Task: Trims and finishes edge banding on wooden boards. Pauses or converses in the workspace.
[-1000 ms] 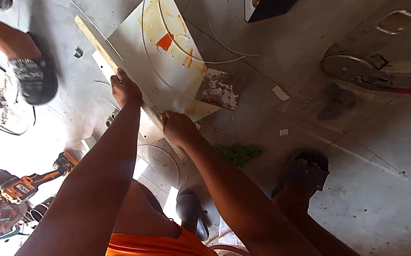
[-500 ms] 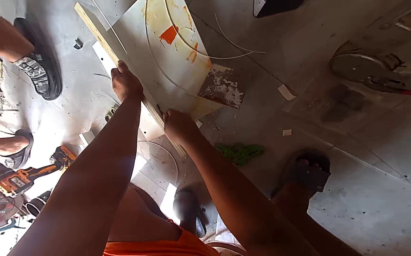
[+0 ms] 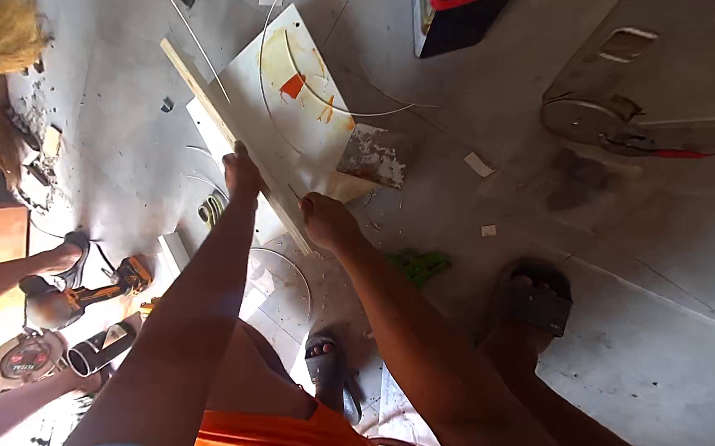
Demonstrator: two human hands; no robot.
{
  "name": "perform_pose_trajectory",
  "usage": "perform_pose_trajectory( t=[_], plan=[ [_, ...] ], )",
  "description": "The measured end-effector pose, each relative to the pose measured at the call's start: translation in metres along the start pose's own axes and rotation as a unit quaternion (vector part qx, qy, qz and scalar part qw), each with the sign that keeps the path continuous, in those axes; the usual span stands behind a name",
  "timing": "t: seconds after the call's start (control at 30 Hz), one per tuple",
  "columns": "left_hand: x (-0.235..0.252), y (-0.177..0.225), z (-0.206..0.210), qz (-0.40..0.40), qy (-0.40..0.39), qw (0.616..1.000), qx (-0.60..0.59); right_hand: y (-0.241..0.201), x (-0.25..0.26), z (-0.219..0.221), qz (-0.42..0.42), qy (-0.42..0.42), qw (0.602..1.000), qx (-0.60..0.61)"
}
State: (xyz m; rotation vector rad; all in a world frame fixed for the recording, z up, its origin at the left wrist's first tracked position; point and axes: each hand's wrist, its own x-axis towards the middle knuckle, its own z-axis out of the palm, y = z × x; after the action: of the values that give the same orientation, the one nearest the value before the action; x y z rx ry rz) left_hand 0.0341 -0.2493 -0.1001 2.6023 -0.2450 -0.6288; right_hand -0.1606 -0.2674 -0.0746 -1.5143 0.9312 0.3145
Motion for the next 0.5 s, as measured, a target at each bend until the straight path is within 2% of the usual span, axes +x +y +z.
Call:
perform_pose_trajectory(
  t=[0.17, 0.5],
  plan=[
    [-0.011, 0.005, 0.011, 0.004, 0.054, 0.997, 0.056, -0.018, 0.032, 0.011, -0.017, -0.025, 0.999, -0.022],
    [-0.016, 0.011, 0.007, -0.003, 0.044, 0.996, 0.072, -0.034, 0.036, 0.011, 0.049, -0.043, 0.997, -0.053]
  ],
)
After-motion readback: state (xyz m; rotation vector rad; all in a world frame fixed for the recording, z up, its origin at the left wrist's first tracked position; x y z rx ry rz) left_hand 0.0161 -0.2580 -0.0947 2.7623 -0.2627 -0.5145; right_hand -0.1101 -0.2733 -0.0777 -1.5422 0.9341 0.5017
